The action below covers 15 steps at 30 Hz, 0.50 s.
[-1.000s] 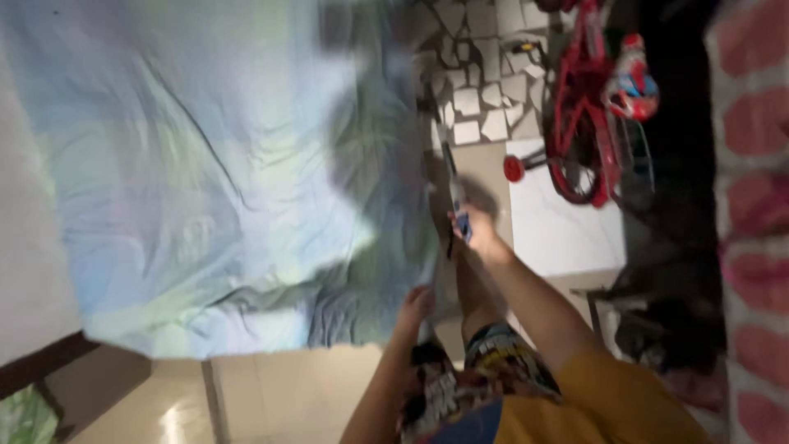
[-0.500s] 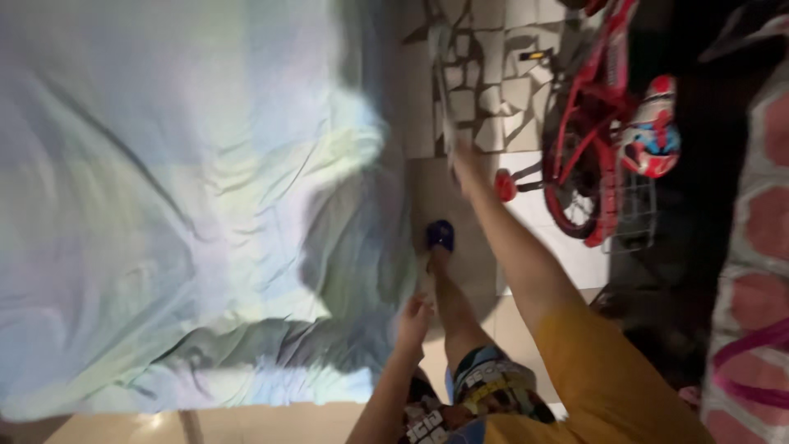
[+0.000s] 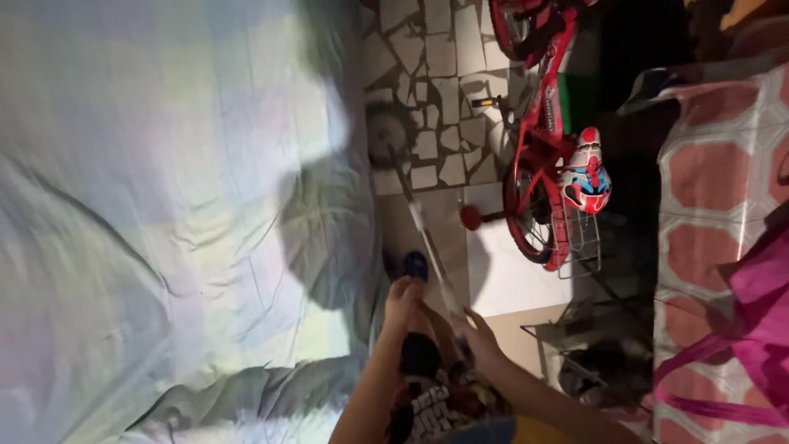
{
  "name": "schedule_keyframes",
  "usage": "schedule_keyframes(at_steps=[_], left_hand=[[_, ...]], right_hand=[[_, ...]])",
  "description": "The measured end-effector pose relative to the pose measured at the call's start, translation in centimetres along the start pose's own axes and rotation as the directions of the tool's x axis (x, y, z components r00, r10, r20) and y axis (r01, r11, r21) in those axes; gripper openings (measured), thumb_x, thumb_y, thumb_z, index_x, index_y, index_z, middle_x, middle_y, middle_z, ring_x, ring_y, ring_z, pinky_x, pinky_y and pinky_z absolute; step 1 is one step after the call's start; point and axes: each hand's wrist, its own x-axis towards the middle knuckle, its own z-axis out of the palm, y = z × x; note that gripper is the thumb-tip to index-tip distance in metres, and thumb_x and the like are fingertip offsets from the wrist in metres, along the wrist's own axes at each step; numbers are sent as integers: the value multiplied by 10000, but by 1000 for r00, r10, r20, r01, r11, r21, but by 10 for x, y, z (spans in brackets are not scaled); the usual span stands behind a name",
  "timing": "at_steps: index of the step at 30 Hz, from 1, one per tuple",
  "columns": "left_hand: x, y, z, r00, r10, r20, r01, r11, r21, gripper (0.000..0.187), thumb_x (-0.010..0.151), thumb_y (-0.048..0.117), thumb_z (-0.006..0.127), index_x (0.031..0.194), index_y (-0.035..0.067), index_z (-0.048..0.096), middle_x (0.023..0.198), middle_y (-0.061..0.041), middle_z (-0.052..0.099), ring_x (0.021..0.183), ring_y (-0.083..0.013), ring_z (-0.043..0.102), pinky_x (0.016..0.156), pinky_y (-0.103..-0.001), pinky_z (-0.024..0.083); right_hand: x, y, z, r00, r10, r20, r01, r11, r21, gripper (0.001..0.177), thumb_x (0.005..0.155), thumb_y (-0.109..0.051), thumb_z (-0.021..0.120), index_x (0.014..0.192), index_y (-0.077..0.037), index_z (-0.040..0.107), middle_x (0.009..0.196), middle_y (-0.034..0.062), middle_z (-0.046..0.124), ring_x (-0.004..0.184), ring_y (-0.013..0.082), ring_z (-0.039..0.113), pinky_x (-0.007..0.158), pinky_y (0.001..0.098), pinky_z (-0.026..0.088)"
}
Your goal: The person mops the tiled floor of a house by hand using a spin mop, moving around furniture, water jugs, and cages across different areas.
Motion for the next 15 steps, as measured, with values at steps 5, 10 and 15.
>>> schedule_keyframes(at_steps=[5, 10, 15], left_hand=[[3, 46, -33, 995, -38, -90, 61, 963, 262, 466, 908, 320, 724, 1290, 70, 633, 1131, -154, 724, 1049, -262, 671, 878, -366, 533], [26, 103, -68, 983, -8, -185, 123, 772, 623, 595, 889, 468, 688, 1332, 91, 565, 1082, -233, 723, 1003, -370, 707, 816, -436, 563], [52, 128, -100, 986, -4, -164, 81, 884, 460, 513, 913, 424, 644, 1312, 101, 621, 1039, -197, 746, 944, -325, 700, 794, -429, 559]], right_hand=[[79, -72, 81, 945, -243, 219, 177, 943, 281, 249, 907, -324, 675, 1053, -153, 567, 629, 95, 567, 386, 203, 497, 317, 321, 332], [179, -236, 187, 980, -181, 85, 151, 948, 281, 222, 948, -327, 694, 904, -133, 596, 680, 68, 609, 478, 192, 579, 381, 333, 446], [233, -433, 245, 864, -502, 50, 482, 851, 208, 170, 906, -184, 713, 1004, -55, 662, 767, 64, 667, 610, 158, 660, 516, 301, 555]])
